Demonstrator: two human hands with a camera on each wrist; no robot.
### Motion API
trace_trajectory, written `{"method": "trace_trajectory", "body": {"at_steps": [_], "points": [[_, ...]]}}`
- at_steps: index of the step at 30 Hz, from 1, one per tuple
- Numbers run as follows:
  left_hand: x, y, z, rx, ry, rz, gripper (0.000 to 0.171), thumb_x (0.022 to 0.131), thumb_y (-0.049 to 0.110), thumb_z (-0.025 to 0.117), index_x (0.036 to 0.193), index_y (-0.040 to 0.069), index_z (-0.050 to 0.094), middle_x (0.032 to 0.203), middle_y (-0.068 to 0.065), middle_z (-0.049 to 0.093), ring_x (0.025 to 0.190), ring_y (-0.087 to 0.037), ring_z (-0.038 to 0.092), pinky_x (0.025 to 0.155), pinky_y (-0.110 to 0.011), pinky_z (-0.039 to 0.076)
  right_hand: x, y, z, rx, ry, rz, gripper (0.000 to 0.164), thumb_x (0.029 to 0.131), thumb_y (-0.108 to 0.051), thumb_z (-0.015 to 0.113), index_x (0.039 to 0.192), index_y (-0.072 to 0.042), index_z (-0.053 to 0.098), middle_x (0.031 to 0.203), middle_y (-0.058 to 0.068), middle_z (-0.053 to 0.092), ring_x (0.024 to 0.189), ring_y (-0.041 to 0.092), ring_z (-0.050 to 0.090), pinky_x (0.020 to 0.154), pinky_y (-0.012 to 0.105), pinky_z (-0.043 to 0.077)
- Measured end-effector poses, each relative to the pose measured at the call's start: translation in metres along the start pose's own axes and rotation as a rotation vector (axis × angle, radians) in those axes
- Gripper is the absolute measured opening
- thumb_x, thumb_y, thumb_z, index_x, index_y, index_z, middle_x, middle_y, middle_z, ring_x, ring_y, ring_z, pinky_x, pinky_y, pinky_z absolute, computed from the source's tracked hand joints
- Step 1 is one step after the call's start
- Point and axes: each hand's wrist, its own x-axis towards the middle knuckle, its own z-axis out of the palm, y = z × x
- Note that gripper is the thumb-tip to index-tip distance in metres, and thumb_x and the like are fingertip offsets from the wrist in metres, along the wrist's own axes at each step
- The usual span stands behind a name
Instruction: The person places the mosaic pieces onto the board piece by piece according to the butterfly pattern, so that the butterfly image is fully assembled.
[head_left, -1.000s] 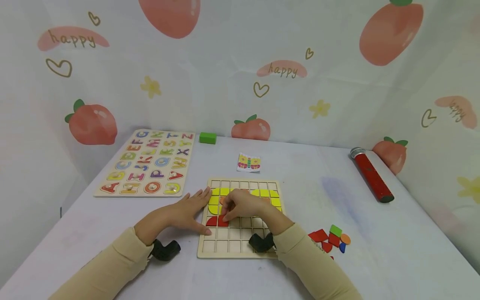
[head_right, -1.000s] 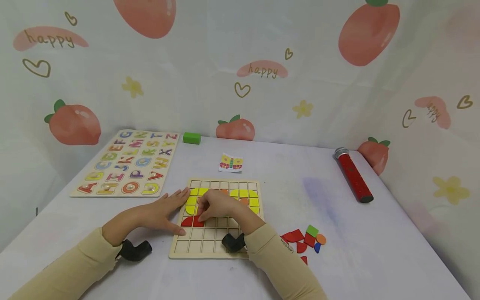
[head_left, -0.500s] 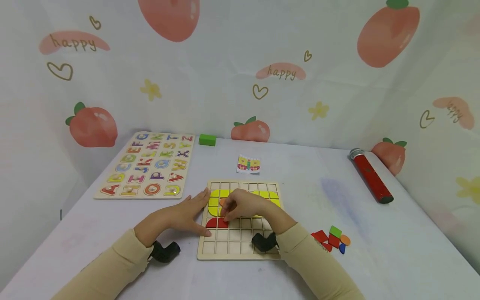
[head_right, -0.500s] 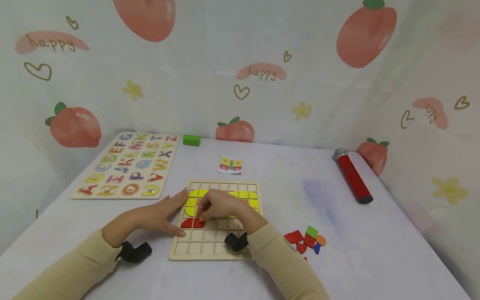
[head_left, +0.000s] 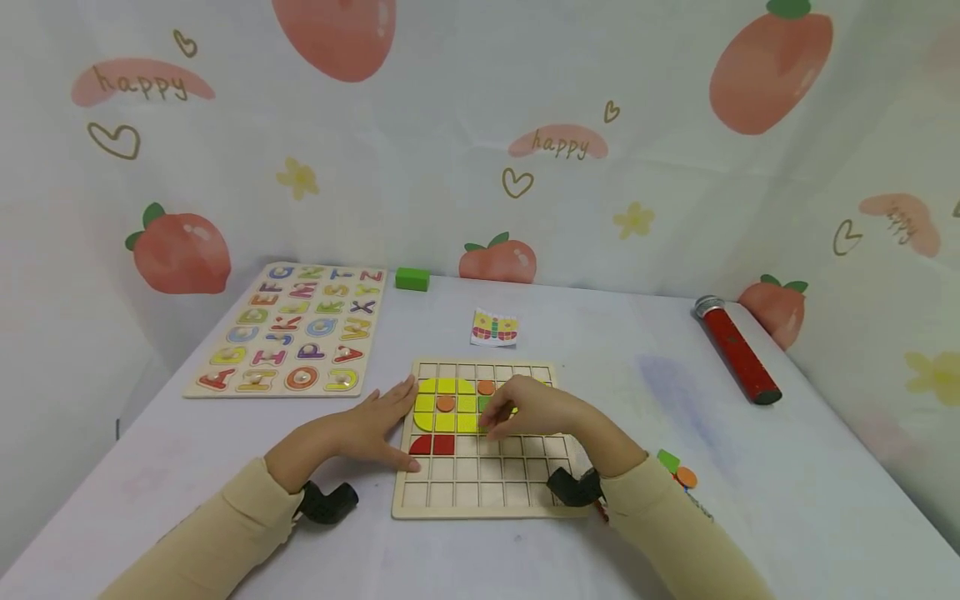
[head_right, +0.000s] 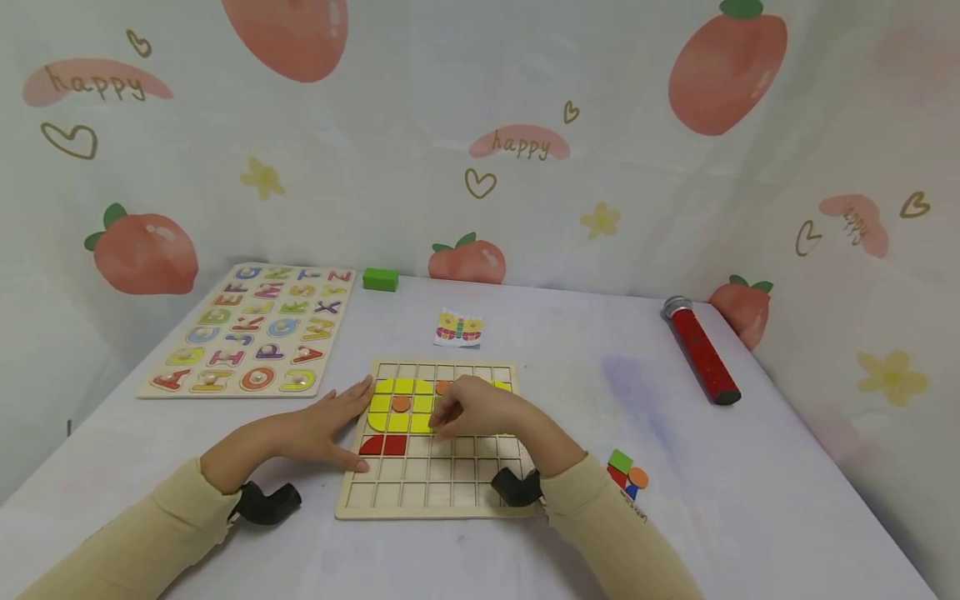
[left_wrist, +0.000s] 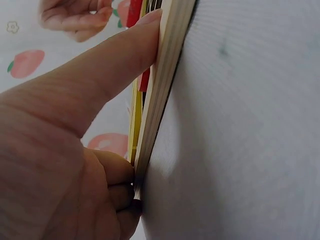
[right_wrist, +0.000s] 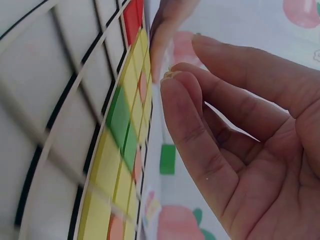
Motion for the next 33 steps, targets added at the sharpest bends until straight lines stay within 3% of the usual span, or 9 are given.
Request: {"method": "trace_trajectory", "body": {"at_steps": [19, 28, 33], "points": [[-0.002, 0.0, 0.0, -0.011, -0.018, -0.012, 0.117, 0.068, 0.059, 0.072, 0.15, 0.006, 0.008, 0.158, -0.01, 0.001, 0.146, -0.025, 0.002, 0.118, -0.051, 0.001, -0.083, 0.047, -0.027, 0.036, 0.123, 0.249, 0.022, 0.08, -0.019, 0.072, 0.099, -0.006, 0.072, 0.088, 0.0, 0.067, 0.081, 0.015, 0.057, 0.071, 0.025, 0.051], [-0.001, 0.001, -0.001, -0.001, -0.02, -0.007, 0.117, 0.069, 0.058, 0.072, 0.15, 0.005, 0.008, 0.158, -0.01, 0.001, 0.147, -0.025, 0.002, 0.118, -0.051, 0.001, -0.119, 0.065, -0.025, 0.127, 0.139, 0.298, 0.028, 0.081, -0.017, 0.071, 0.103, 0.0, 0.069, 0.094, 0.007, 0.067, 0.083, 0.018, 0.057, 0.067, 0.022, 0.053], [-0.001, 0.001, -0.001, -0.011, -0.019, -0.009, 0.117, 0.069, 0.057, 0.073, 0.15, 0.004, 0.008, 0.158, -0.011, 0.001, 0.146, -0.027, 0.002, 0.117, -0.052, 0.0, -0.131, 0.079, -0.023, 0.125, 0.132, 0.361, 0.031, 0.079, -0.017, 0.073, 0.104, 0.0, 0.068, 0.091, 0.005, 0.065, 0.082, 0.017, 0.057, 0.066, 0.023, 0.053]]}}
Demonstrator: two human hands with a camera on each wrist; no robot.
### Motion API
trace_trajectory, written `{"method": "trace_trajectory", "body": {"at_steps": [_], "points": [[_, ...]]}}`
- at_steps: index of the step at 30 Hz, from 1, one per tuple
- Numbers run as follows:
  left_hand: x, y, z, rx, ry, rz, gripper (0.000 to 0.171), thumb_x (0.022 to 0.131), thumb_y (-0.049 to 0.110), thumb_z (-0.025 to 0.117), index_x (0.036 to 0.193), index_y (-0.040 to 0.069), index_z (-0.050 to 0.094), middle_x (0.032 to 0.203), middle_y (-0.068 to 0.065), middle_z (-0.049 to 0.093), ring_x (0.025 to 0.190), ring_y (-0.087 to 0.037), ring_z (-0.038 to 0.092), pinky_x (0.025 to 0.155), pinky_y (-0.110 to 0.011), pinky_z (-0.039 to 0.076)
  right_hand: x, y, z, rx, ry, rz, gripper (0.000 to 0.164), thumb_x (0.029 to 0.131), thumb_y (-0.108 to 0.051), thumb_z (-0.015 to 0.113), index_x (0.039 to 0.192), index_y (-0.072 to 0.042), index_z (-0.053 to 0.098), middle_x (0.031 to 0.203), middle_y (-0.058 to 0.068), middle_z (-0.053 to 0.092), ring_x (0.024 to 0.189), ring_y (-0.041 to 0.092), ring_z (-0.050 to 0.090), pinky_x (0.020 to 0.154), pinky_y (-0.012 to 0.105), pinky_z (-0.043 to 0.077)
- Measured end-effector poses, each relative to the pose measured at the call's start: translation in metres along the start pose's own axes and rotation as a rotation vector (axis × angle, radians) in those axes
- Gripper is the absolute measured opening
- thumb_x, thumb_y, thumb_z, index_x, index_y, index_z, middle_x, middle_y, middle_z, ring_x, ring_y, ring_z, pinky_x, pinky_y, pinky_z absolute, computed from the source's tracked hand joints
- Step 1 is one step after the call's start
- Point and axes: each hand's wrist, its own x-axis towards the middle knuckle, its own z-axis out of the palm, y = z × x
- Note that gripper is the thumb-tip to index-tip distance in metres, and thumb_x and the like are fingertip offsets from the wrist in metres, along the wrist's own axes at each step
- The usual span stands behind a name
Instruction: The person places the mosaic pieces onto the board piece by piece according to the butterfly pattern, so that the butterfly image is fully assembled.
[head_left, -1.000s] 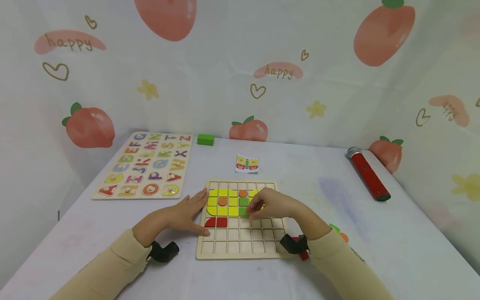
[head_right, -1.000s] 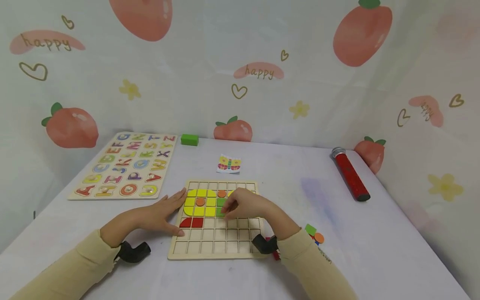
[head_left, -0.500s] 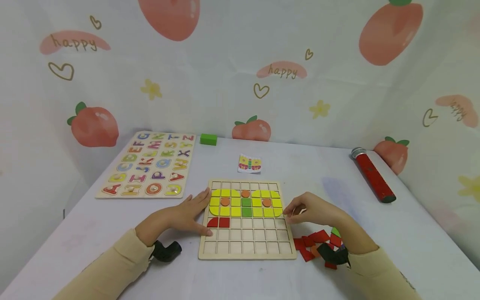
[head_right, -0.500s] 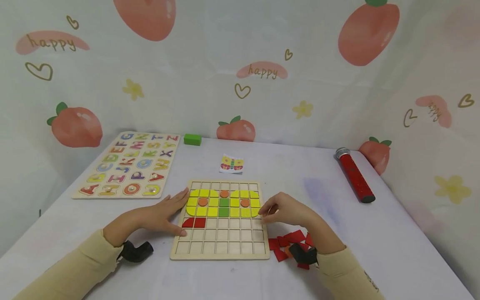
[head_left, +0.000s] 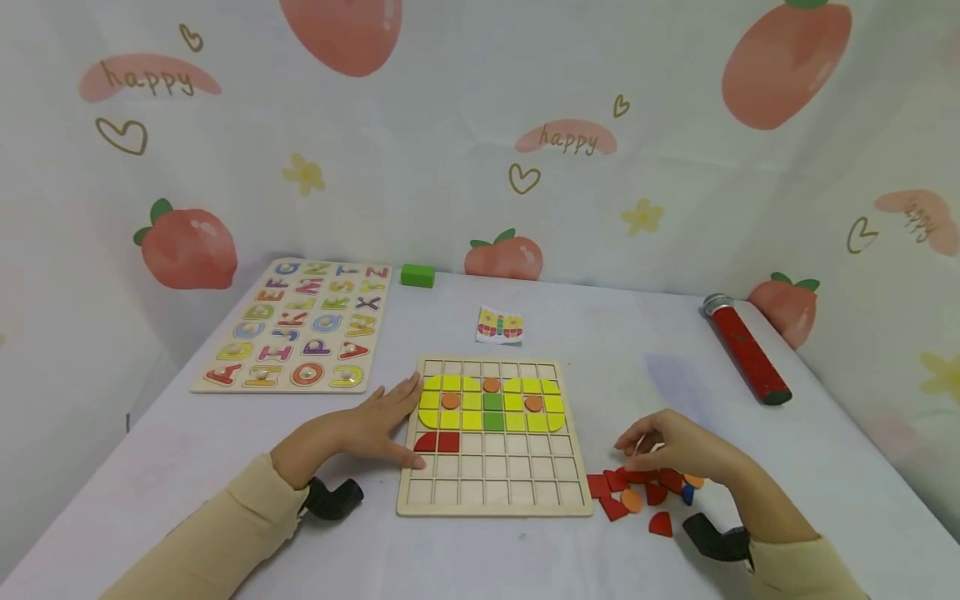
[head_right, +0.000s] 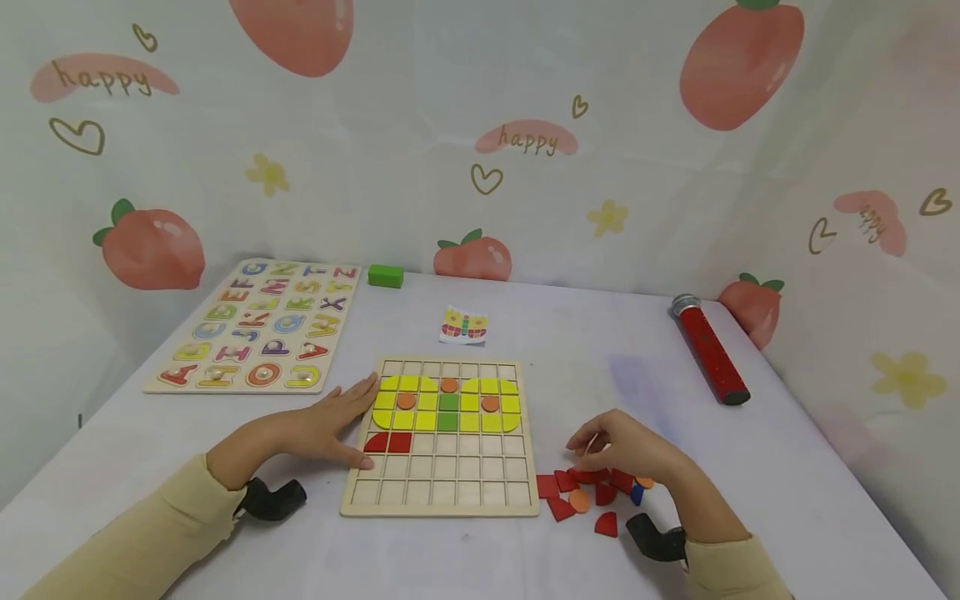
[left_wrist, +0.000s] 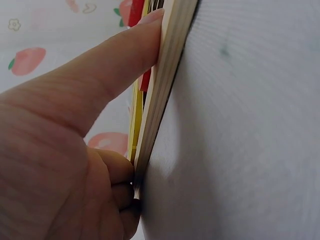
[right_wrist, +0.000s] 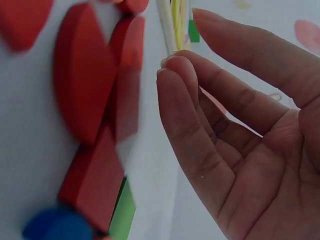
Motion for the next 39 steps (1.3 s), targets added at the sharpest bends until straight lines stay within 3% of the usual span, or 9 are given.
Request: {"method": "trace_trajectory", "body": {"at_steps": [10, 31, 39], "points": [[-0.001, 0.0, 0.0, -0.004, -0.004, 0.006, 0.116, 0.069, 0.057, 0.072, 0.15, 0.004, 0.007, 0.158, -0.011, 0.001, 0.146, -0.026, 0.002, 0.117, -0.052, 0.0, -0.007, 0.021, -0.008, -0.027, 0.013, 0.114, 0.022, 0.078, -0.007, 0.072, 0.099, -0.002, 0.068, 0.086, 0.004, 0.064, 0.076, 0.017, 0.056, 0.066, 0.028, 0.052], [0.001, -0.003, 0.0, 0.01, -0.008, 0.012, 0.116, 0.07, 0.058, 0.071, 0.15, 0.003, 0.008, 0.158, -0.011, 0.0, 0.146, -0.027, 0.001, 0.117, -0.052, 0.0, 0.002, 0.032, -0.01, -0.01, -0.078, 0.038, 0.026, 0.073, -0.008, 0.077, 0.092, -0.004, 0.06, 0.081, 0.004, 0.055, 0.077, 0.018, 0.05, 0.061, 0.023, 0.05], [0.002, -0.005, 0.001, 0.002, -0.006, 0.009, 0.116, 0.069, 0.059, 0.071, 0.15, 0.004, 0.007, 0.158, -0.01, 0.0, 0.147, -0.025, 0.001, 0.117, -0.051, -0.001, 0.005, 0.031, -0.011, -0.021, -0.089, 0.038, 0.019, 0.078, -0.012, 0.074, 0.09, -0.004, 0.062, 0.081, 0.002, 0.06, 0.075, 0.016, 0.054, 0.064, 0.024, 0.051]]}}
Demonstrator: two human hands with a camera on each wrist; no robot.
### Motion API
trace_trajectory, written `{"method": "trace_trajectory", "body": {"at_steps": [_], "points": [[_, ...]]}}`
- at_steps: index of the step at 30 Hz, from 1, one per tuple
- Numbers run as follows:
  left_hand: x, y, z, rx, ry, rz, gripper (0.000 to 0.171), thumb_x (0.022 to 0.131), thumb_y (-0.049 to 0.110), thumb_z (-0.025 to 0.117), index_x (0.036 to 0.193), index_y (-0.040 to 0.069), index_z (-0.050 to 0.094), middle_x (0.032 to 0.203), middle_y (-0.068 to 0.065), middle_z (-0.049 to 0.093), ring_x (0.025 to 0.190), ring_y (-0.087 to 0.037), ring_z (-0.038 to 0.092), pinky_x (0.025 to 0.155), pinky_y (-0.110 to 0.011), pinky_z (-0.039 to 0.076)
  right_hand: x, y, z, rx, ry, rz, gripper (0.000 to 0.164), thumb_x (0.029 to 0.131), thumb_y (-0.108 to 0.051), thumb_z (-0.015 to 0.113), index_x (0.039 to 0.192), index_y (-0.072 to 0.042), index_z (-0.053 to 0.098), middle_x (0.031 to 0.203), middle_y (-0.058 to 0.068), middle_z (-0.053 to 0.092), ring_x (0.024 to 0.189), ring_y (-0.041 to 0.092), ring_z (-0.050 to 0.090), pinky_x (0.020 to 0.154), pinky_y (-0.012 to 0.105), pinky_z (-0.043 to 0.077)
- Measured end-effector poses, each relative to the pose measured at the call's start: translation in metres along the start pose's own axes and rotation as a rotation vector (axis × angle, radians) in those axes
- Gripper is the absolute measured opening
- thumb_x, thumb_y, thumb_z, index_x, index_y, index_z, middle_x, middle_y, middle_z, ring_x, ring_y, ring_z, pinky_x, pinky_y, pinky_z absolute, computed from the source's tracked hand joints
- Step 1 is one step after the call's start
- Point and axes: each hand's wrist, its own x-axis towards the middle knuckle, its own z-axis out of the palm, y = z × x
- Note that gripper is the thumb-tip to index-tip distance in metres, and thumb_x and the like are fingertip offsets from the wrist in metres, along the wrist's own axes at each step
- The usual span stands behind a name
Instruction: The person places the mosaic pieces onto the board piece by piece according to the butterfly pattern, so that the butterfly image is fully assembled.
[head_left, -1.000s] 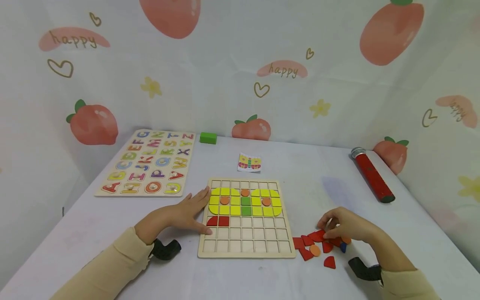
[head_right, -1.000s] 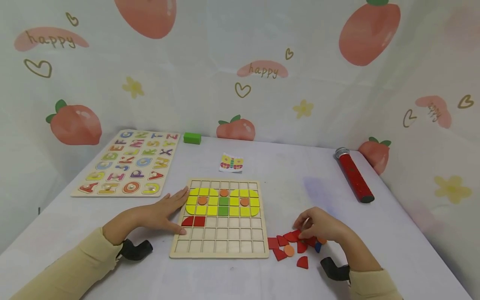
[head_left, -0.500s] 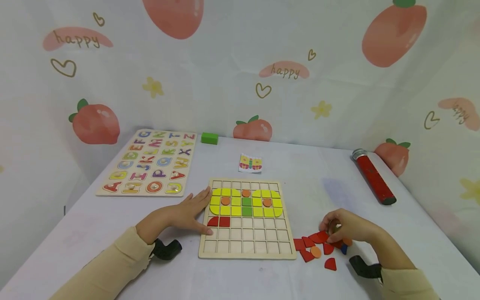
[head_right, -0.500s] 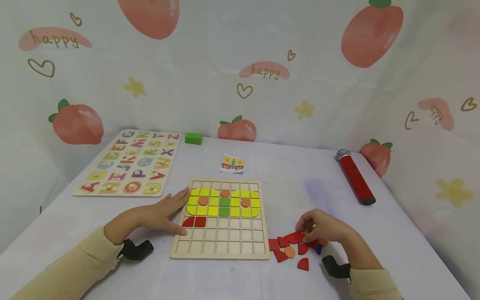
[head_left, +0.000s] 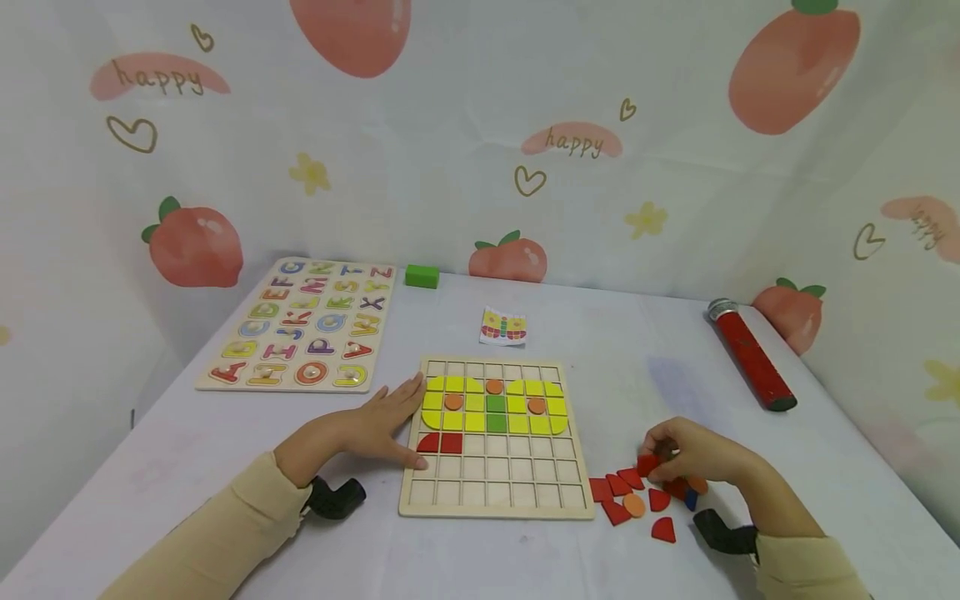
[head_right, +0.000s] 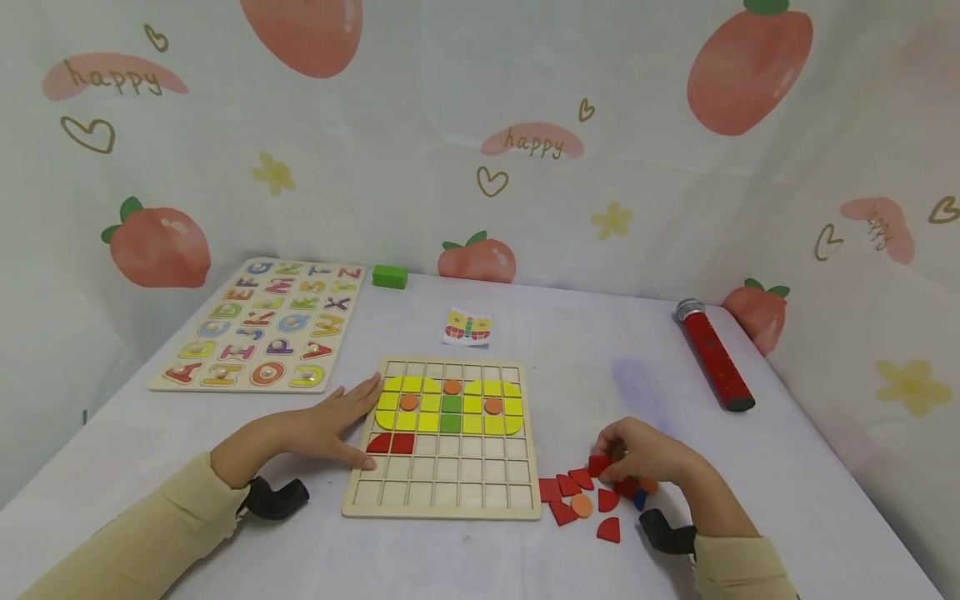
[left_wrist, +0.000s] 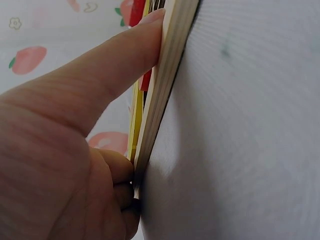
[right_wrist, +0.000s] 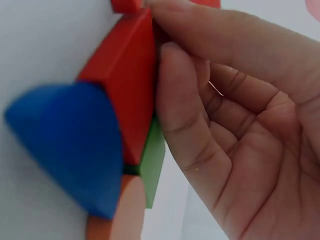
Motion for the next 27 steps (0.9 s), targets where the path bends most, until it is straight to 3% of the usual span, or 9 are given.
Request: {"method": "trace_trajectory", "body": {"at_steps": [4, 10, 20, 27], "points": [[0.001, 0.0, 0.001, 0.002, -0.001, -0.001, 0.117, 0.069, 0.06, 0.071, 0.15, 0.005, 0.007, 0.159, -0.009, -0.001, 0.147, -0.024, 0.001, 0.118, -0.051, -0.001, 0.001, -0.003, -0.002, 0.019, 0.026, 0.008, 0.022, 0.082, -0.017, 0.071, 0.097, -0.002, 0.064, 0.083, 0.003, 0.062, 0.072, 0.016, 0.056, 0.064, 0.024, 0.053], [0.0, 0.001, 0.001, 0.009, -0.009, -0.01, 0.117, 0.069, 0.06, 0.071, 0.15, 0.006, 0.006, 0.159, -0.008, -0.002, 0.147, -0.023, -0.001, 0.118, -0.05, -0.001, 0.014, -0.015, -0.002, 0.11, 0.073, -0.074, 0.032, 0.085, -0.019, 0.067, 0.106, 0.002, 0.059, 0.088, 0.006, 0.062, 0.076, 0.018, 0.058, 0.066, 0.023, 0.055], [0.002, 0.001, 0.0, -0.006, -0.015, 0.001, 0.117, 0.07, 0.059, 0.071, 0.15, 0.005, 0.005, 0.158, -0.01, -0.002, 0.147, -0.025, 0.0, 0.118, -0.051, -0.001, 0.044, -0.059, 0.013, 0.211, 0.041, -0.153, 0.029, 0.088, -0.016, 0.064, 0.106, 0.005, 0.058, 0.081, 0.005, 0.061, 0.07, 0.018, 0.059, 0.067, 0.026, 0.055], [0.001, 0.001, -0.001, -0.005, -0.019, -0.003, 0.117, 0.071, 0.059, 0.071, 0.15, 0.004, 0.005, 0.158, -0.01, -0.002, 0.147, -0.025, -0.001, 0.118, -0.05, -0.002, 0.068, -0.091, 0.029, 0.24, 0.016, -0.175, 0.026, 0.087, -0.016, 0.065, 0.103, 0.004, 0.06, 0.087, 0.007, 0.066, 0.07, 0.016, 0.063, 0.071, 0.028, 0.057]]}}
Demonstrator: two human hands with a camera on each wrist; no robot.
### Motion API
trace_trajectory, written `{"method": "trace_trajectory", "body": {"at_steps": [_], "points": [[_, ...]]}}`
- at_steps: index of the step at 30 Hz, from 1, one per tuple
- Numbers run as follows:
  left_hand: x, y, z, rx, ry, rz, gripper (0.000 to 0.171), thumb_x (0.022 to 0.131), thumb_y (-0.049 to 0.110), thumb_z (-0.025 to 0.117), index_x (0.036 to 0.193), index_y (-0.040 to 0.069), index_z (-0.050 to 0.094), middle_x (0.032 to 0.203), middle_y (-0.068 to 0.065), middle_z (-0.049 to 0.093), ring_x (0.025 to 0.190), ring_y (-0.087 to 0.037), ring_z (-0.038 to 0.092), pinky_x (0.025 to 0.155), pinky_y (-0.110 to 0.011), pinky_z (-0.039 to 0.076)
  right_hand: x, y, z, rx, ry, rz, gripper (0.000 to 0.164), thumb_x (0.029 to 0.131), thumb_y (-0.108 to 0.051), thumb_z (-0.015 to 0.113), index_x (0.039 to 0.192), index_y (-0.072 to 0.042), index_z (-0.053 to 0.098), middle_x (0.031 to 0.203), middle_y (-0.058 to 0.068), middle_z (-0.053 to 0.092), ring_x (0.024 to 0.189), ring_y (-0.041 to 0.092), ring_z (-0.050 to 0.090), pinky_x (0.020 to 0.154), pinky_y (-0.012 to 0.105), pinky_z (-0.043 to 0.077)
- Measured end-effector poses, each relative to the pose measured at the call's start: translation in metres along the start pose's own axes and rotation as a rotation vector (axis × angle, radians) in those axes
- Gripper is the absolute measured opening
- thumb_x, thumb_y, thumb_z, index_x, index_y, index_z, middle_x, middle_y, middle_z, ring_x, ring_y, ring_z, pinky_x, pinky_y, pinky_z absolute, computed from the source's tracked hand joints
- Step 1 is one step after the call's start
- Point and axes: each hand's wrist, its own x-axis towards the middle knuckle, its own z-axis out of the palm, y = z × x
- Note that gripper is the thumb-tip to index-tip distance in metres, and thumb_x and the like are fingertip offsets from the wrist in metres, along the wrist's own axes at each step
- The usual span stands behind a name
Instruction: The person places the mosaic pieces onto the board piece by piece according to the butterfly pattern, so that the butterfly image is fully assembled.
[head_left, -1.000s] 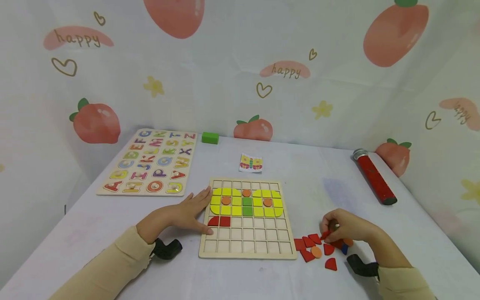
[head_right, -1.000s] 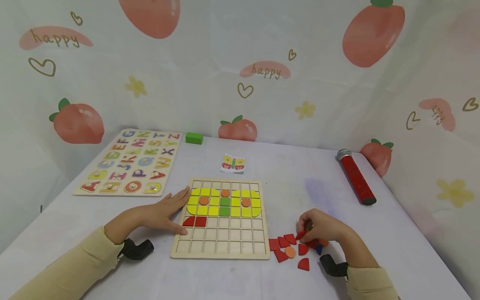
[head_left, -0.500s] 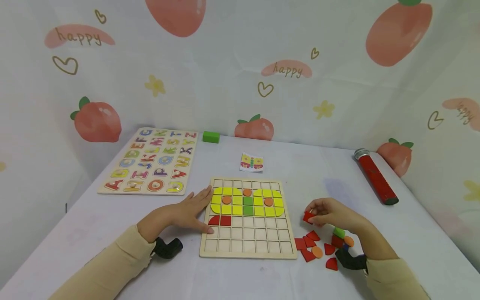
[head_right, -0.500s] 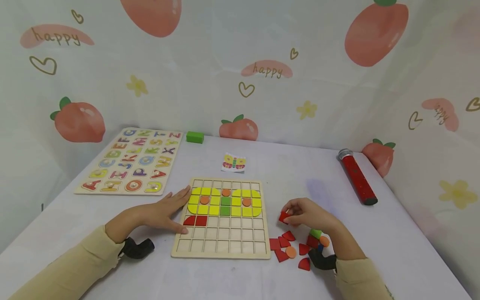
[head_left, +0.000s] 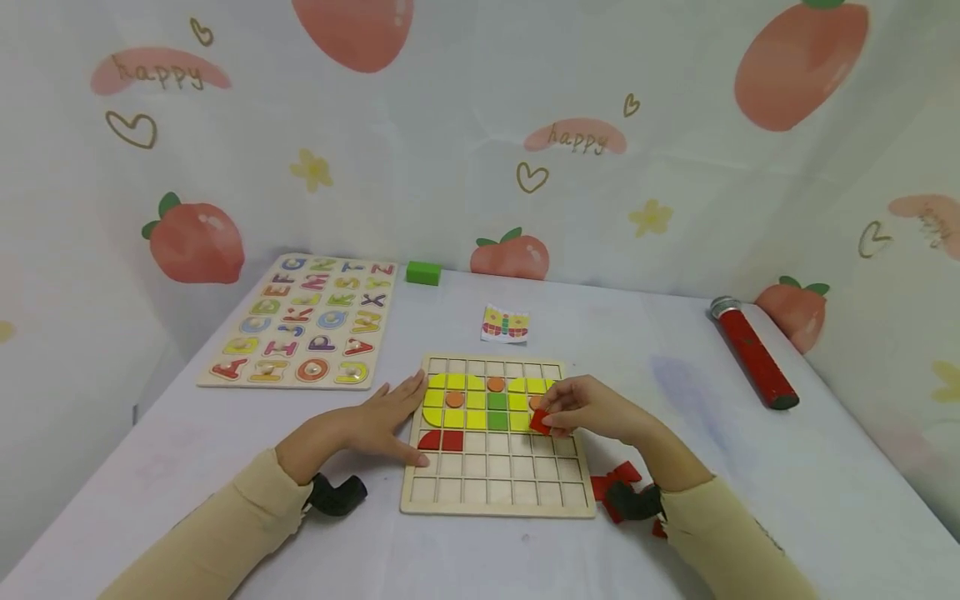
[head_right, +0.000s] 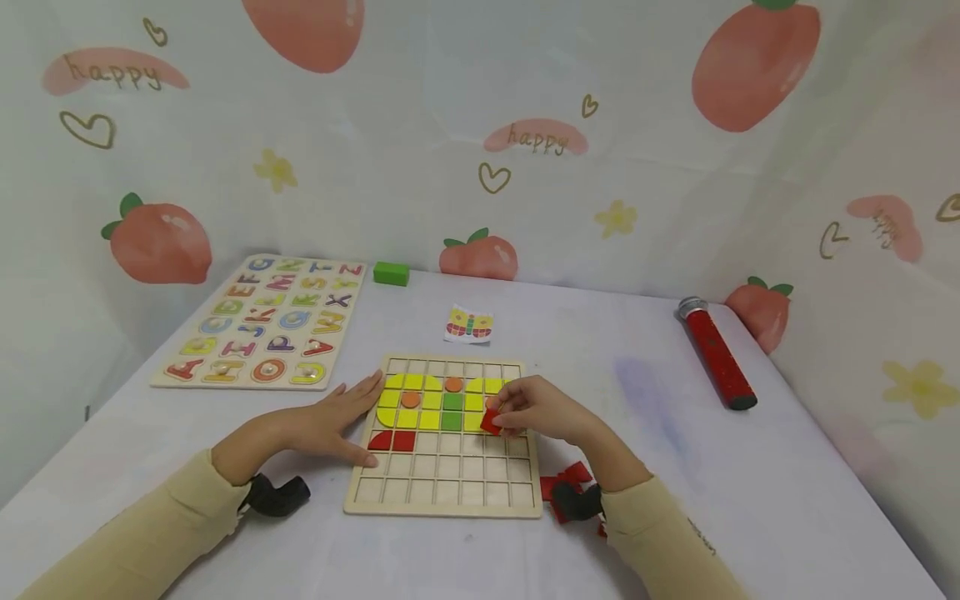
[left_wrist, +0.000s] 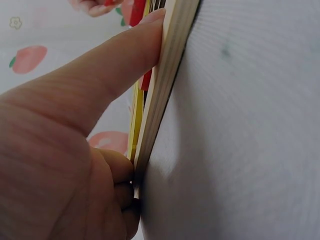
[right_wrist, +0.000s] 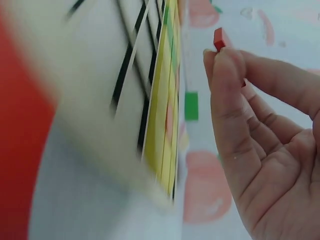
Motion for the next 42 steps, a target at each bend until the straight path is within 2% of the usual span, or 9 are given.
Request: {"method": "trace_trajectory", "body": {"at_steps": [4, 8, 12, 17, 24, 27, 30, 35, 42], "points": [[0.0, 0.0, 0.001, -0.003, -0.002, -0.002, 0.117, 0.07, 0.059, 0.071, 0.15, 0.005, 0.005, 0.158, -0.01, -0.002, 0.147, -0.025, 0.0, 0.118, -0.05, -0.002, 0.016, -0.011, 0.015, -0.011, -0.029, -0.022, 0.022, 0.087, -0.015, 0.066, 0.099, 0.003, 0.061, 0.086, 0.007, 0.066, 0.071, 0.014, 0.063, 0.072, 0.029, 0.058], [0.001, 0.001, 0.001, -0.005, 0.0, 0.002, 0.117, 0.07, 0.059, 0.071, 0.15, 0.005, 0.005, 0.158, -0.01, -0.001, 0.147, -0.025, 0.0, 0.118, -0.05, -0.001, 0.028, -0.023, 0.03, -0.088, -0.034, -0.06, 0.015, 0.085, -0.013, 0.067, 0.092, 0.001, 0.064, 0.08, 0.006, 0.066, 0.068, 0.012, 0.06, 0.065, 0.026, 0.056], [0.002, 0.002, 0.0, -0.002, -0.002, 0.002, 0.116, 0.07, 0.058, 0.071, 0.15, 0.005, 0.005, 0.158, -0.01, -0.002, 0.147, -0.025, -0.001, 0.118, -0.05, -0.001, 0.037, -0.033, 0.043, -0.15, -0.044, -0.101, 0.011, 0.084, -0.011, 0.069, 0.088, -0.001, 0.066, 0.078, 0.004, 0.066, 0.066, 0.011, 0.058, 0.063, 0.022, 0.053], [0.002, 0.003, -0.001, -0.003, -0.008, 0.008, 0.115, 0.071, 0.057, 0.071, 0.15, 0.005, 0.005, 0.158, -0.01, -0.002, 0.146, -0.025, -0.001, 0.118, -0.05, -0.002, 0.043, -0.036, 0.052, -0.163, -0.056, -0.11, 0.008, 0.084, -0.009, 0.068, 0.086, -0.001, 0.067, 0.075, 0.005, 0.067, 0.064, 0.012, 0.062, 0.064, 0.021, 0.053], [0.002, 0.001, -0.001, 0.0, -0.002, 0.011, 0.115, 0.071, 0.057, 0.071, 0.15, 0.004, 0.006, 0.158, -0.01, -0.002, 0.147, -0.025, 0.0, 0.118, -0.05, -0.001, 0.044, -0.035, 0.057, -0.283, -0.031, -0.171, 0.006, 0.083, -0.01, 0.069, 0.086, -0.004, 0.071, 0.078, 0.001, 0.067, 0.068, 0.008, 0.055, 0.065, 0.017, 0.049], [0.0, 0.001, -0.002, -0.003, -0.002, 0.009, 0.115, 0.071, 0.056, 0.071, 0.15, 0.003, 0.006, 0.158, -0.012, -0.001, 0.146, -0.027, 0.0, 0.117, -0.051, -0.001, 0.046, -0.036, 0.058, -0.3, -0.034, -0.202, 0.007, 0.082, -0.01, 0.07, 0.086, -0.004, 0.071, 0.079, 0.001, 0.067, 0.069, 0.007, 0.055, 0.065, 0.016, 0.048], [-0.003, 0.002, -0.003, -0.007, 0.001, 0.003, 0.115, 0.071, 0.057, 0.071, 0.15, 0.003, 0.006, 0.158, -0.013, -0.001, 0.146, -0.028, 0.0, 0.117, -0.052, -0.001, 0.047, -0.036, 0.059, -0.308, -0.033, -0.213, 0.006, 0.082, -0.01, 0.07, 0.085, -0.004, 0.071, 0.079, 0.001, 0.067, 0.068, 0.007, 0.055, 0.064, 0.016, 0.049], [-0.006, 0.004, -0.004, -0.021, 0.005, 0.017, 0.116, 0.072, 0.056, 0.071, 0.149, 0.0, 0.006, 0.158, -0.015, -0.001, 0.146, -0.03, 0.001, 0.117, -0.053, -0.001, 0.047, -0.035, 0.059, -0.275, -0.017, -0.178, 0.005, 0.081, -0.009, 0.071, 0.081, -0.004, 0.069, 0.078, 0.001, 0.066, 0.067, 0.007, 0.055, 0.063, 0.017, 0.048], [-0.005, 0.004, -0.003, -0.019, 0.006, 0.024, 0.115, 0.071, 0.056, 0.072, 0.149, 0.0, 0.007, 0.158, -0.016, -0.001, 0.146, -0.031, 0.001, 0.116, -0.054, -0.001, 0.048, -0.032, 0.06, -0.256, -0.012, -0.194, 0.006, 0.08, -0.008, 0.072, 0.079, -0.005, 0.067, 0.077, 0.0, 0.065, 0.066, 0.006, 0.055, 0.062, 0.016, 0.048]]}}
